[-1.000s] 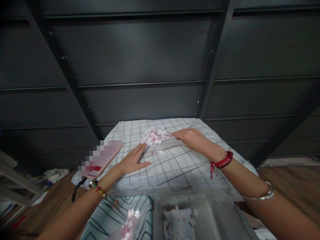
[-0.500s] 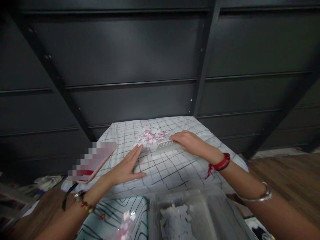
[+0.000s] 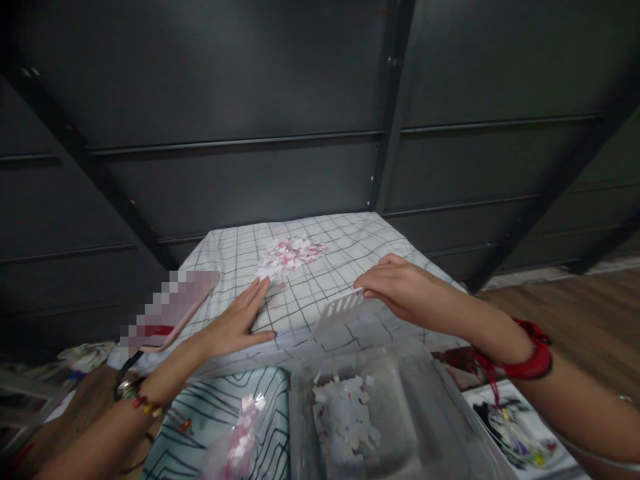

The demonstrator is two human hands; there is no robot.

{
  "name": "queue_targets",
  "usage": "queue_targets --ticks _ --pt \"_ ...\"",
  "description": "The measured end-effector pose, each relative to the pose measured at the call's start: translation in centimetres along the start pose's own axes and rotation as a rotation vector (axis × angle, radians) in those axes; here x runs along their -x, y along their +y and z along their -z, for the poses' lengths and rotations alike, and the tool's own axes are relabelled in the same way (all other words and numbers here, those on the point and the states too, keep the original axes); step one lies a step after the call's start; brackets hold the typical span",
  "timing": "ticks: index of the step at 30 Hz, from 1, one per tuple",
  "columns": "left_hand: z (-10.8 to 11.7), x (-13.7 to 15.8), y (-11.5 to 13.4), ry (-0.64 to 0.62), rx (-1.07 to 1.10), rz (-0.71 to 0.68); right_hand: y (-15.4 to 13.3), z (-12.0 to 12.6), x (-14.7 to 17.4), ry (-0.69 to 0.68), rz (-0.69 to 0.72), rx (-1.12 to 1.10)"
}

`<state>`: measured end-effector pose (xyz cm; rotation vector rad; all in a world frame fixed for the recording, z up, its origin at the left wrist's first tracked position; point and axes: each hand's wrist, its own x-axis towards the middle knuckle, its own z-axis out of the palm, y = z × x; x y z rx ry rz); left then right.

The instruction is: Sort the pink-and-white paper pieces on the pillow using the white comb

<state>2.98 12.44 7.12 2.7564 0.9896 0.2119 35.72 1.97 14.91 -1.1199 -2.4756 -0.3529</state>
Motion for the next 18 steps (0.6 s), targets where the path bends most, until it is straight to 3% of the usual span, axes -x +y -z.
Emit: queue_targets --ticks 4,9,13,18 --pt "-0.3 -0.1 -0.3 0.04 0.04 0.031 0.9 -0.8 -2.0 0.014 -0.027 0.066" --pt "-0.7 -0.2 -0.5 0.132 0.028 0.254 1.6 -3.5 -6.8 -0.015 -0.137 0.213" --pt "-0.4 -0.2 -0.1 0.071 -0.015 0.286 0.8 -5.6 -9.6 -0.055 -0.177 0.271" --pt "0.4 0.9 -0.3 -0.004 -0.005 0.28 -0.9 -6.1 -9.7 -0.063 -0.115 0.242"
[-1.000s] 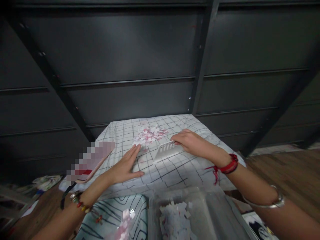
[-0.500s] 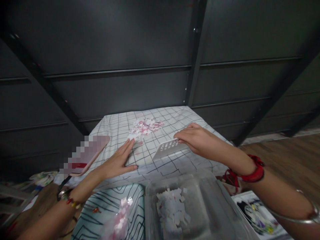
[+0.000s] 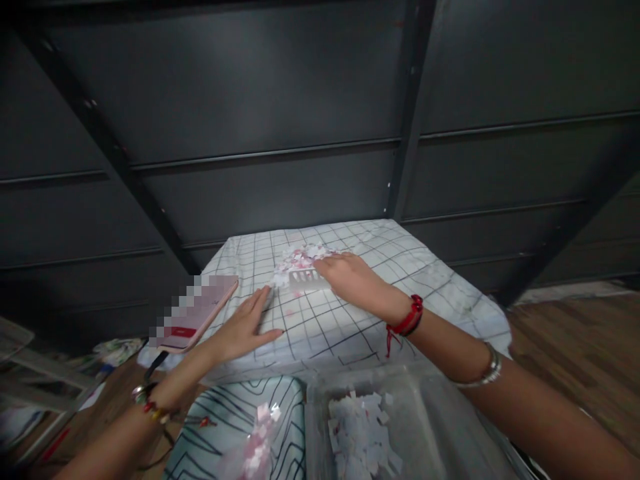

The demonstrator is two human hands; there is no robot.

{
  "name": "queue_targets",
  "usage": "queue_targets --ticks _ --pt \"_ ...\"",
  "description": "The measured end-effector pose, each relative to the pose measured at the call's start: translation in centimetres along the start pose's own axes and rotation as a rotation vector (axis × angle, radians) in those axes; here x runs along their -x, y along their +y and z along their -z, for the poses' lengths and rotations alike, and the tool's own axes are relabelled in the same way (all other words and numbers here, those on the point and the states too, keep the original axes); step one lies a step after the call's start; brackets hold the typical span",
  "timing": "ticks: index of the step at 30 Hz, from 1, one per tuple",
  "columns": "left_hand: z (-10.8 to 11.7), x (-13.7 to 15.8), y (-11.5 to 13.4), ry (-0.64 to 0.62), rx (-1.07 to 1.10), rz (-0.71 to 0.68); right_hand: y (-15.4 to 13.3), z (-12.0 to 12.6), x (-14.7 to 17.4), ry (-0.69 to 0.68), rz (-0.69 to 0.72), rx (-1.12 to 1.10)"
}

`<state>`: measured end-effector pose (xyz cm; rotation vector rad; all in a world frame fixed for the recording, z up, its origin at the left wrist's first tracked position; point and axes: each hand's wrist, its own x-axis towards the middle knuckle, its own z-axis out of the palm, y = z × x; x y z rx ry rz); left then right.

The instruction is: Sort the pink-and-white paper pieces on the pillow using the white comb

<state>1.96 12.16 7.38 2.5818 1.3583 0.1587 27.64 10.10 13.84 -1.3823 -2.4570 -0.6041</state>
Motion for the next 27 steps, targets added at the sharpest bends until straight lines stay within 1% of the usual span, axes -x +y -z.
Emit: queue_targets --ticks 3,7,11,15,19,21,23,27 --pt "0.4 0.8 -0.7 -0.046 -0.001 0.003 -0.5 0.5 0.6 0.017 0.021 -0.007" --pt "0.8 1.8 -1.5 -0.109 -0.013 0.037 -1.1 0.7 0.9 0.032 -0.028 0.035" --pt "0.8 2.4 -2.1 -0.13 -0.017 0.022 -2.6 0.9 1.3 0.033 -0.05 0.035" --pt "0.1 2.6 -3.0 -0.096 0.008 0.004 -4.7 1.9 2.4 0.096 0.017 0.011" --pt "-0.4 2.5 -3.9 -0.022 0.041 -0.074 -6.9 3.3 3.4 0.175 0.068 -0.035" --pt "-0.3 2.6 -4.2 -0.036 0.046 -0.087 -7.9 4.0 3.8 0.188 0.09 -0.045" --pt "0.1 2.6 -4.4 -0.08 0.057 -0.082 -8.7 4.6 4.1 0.177 0.12 -0.06" --pt "0.8 2.9 -4.4 -0.123 0.089 -0.095 -9.6 5.2 4.7 0.16 0.168 -0.111"
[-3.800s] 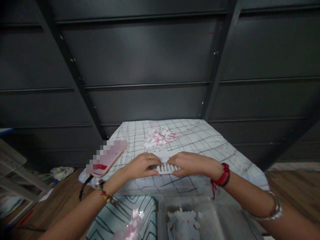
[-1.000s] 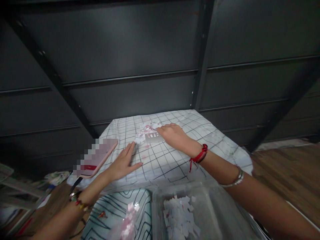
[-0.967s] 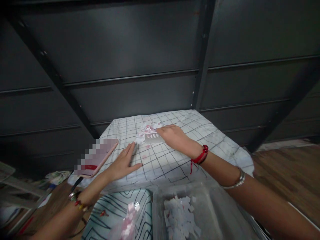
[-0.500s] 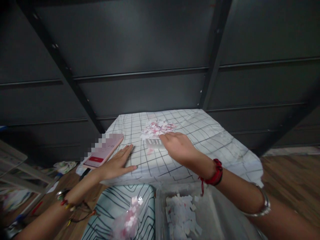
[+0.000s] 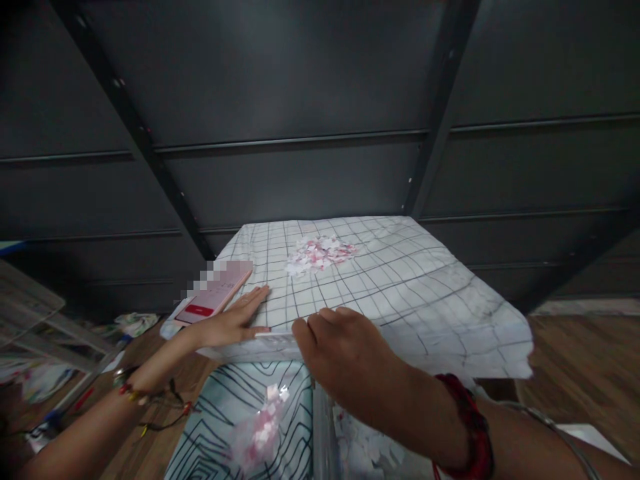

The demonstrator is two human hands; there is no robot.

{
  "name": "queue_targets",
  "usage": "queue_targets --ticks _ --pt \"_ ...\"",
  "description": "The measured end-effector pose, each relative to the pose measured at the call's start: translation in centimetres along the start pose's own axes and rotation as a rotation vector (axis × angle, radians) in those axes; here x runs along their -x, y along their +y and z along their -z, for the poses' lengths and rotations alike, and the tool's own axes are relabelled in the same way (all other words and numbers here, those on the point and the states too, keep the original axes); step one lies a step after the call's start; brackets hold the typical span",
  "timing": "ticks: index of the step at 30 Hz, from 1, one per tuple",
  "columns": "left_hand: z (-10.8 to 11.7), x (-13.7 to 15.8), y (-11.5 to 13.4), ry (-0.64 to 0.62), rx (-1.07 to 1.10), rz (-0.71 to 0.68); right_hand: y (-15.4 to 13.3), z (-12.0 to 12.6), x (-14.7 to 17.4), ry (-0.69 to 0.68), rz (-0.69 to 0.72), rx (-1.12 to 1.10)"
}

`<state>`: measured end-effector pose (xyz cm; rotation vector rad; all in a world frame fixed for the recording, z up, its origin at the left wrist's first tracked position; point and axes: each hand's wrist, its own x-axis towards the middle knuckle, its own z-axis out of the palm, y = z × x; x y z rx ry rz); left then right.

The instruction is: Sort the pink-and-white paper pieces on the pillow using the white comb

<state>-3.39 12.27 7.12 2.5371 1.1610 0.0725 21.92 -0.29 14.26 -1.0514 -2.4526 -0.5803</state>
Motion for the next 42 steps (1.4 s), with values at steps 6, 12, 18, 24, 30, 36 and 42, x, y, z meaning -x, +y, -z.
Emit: queue_targets --ticks 6,12,18,24,30,36,42 --pt "0.1 0.3 0.0 -0.012 0.001 0.002 1.8 -0.2 -0.4 0.019 -0.069 0.03" --pt "1.0 -2.4 1.4 0.155 -0.025 0.08 9.1 -1.9 -2.9 -0.031 -0.312 0.095" --pt "1.0 -7.4 1.7 0.359 0.001 0.081 13.8 -5.5 -4.3 -0.045 -0.245 0.055" --pt "-0.7 -9.0 0.4 0.379 -0.017 0.101 14.7 -8.4 -4.5 0.133 -0.171 0.117" --pt "-0.9 -8.7 0.3 0.384 0.01 0.102 15.5 -11.2 -3.1 0.338 -0.392 0.151" --pt "-1.0 -8.8 0.0 0.399 0.013 0.094 15.8 -13.2 -1.5 0.434 -0.47 0.181" --pt "-0.9 -8.7 -0.1 0.414 0.032 0.104 16.0 -13.1 -1.2 0.372 -0.434 0.206"
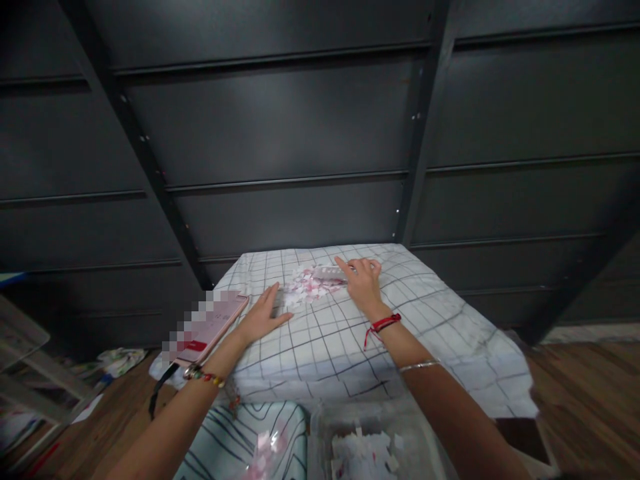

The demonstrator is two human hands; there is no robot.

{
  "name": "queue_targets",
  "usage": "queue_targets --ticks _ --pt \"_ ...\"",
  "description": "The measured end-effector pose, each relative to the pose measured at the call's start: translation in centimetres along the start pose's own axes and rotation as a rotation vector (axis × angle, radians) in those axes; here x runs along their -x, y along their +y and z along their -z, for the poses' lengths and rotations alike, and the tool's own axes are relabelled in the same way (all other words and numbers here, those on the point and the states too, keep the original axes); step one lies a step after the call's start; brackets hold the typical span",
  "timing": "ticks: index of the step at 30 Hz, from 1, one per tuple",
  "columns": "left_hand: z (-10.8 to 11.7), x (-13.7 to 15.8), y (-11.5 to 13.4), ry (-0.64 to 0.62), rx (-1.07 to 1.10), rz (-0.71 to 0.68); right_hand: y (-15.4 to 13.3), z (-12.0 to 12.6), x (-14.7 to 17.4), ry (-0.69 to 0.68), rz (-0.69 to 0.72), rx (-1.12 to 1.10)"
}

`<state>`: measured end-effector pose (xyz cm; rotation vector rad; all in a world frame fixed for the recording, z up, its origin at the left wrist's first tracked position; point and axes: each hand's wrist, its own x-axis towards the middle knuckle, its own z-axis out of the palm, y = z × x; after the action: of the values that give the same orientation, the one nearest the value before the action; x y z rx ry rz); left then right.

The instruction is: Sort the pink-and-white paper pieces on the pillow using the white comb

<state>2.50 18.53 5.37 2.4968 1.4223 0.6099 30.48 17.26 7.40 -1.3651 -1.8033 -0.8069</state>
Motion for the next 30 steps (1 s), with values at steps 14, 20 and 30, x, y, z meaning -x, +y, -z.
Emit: queue_targets --ticks 14,20,30 --pt "-0.2 -0.1 -0.1 0.04 0.028 -0.026 -2.2 0.1 0.3 0.064 0.389 -0.086" --pt "-0.7 -0.3 -0.7 0.056 0.015 -0.011 -1.9 -0.7 0.2 0.238 0.37 -0.116" --pt "-0.8 -0.3 -0.7 0.09 -0.006 -0.006 -2.1 0.1 0.0 0.299 0.403 -0.173"
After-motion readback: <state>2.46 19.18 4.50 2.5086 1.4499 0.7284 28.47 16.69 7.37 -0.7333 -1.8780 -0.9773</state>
